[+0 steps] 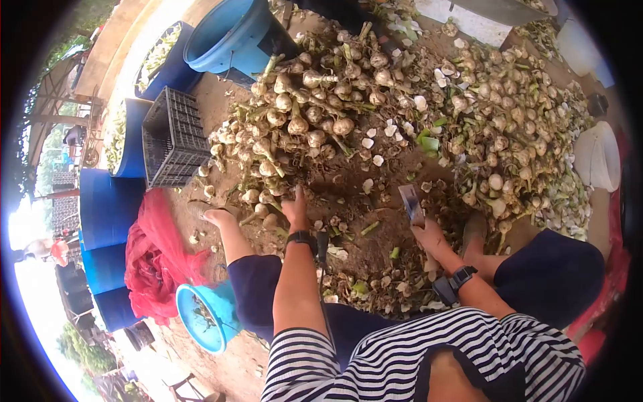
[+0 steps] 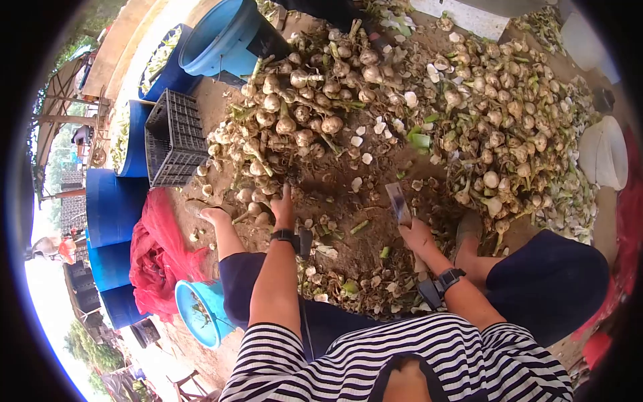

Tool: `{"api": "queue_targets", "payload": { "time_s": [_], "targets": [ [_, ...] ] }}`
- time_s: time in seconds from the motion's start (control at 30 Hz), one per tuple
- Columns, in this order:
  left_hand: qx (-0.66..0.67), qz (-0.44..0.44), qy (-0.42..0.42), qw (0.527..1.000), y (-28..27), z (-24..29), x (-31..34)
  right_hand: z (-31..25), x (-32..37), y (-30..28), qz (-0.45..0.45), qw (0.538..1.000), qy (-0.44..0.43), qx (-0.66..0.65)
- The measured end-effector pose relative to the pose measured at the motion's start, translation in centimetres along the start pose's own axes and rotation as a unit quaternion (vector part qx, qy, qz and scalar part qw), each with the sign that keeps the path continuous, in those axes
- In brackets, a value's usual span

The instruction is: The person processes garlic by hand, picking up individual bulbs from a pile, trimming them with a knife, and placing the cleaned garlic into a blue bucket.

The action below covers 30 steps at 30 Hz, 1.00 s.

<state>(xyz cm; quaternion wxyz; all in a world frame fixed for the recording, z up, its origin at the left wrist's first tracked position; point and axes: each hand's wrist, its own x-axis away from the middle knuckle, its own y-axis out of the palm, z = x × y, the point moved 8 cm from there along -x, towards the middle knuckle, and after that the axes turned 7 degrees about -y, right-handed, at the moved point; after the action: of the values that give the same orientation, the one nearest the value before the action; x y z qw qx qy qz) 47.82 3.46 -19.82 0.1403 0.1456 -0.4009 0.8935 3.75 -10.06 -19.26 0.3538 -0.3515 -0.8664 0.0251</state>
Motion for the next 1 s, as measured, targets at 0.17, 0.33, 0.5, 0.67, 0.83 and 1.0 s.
{"api": "queue_targets", "payload": {
  "time_s": [0.17,0.33,0.5,0.67,0.83,1.0],
  "targets": [
    [-0.047,-0.05,-0.021,0.997,7.8,-3.0,0.9,-0.7,-0.1,0.2,0.007,0.999,-0.003,0.035],
    [0.104,-0.304,0.038,0.946,9.8,5.6,10.0,-4.0,-0.4,-0.3,0.05,0.993,-0.063,0.081],
    [0.122,-0.421,0.067,0.896,6.1,9.5,22.5,-13.3,3.5,-2.0,0.106,0.949,-0.216,0.202],
    [0.015,-0.403,0.205,0.892,2.3,9.5,27.6,-18.3,9.7,-1.1,0.151,0.818,-0.478,0.282],
    [0.055,-0.348,0.271,0.896,0.1,8.6,30.1,-18.4,12.9,-0.9,0.175,0.797,-0.505,0.281],
    [0.208,-0.417,0.143,0.873,-2.1,10.3,34.9,-12.5,8.6,-0.7,0.169,0.839,-0.361,0.37]
  ]
}}
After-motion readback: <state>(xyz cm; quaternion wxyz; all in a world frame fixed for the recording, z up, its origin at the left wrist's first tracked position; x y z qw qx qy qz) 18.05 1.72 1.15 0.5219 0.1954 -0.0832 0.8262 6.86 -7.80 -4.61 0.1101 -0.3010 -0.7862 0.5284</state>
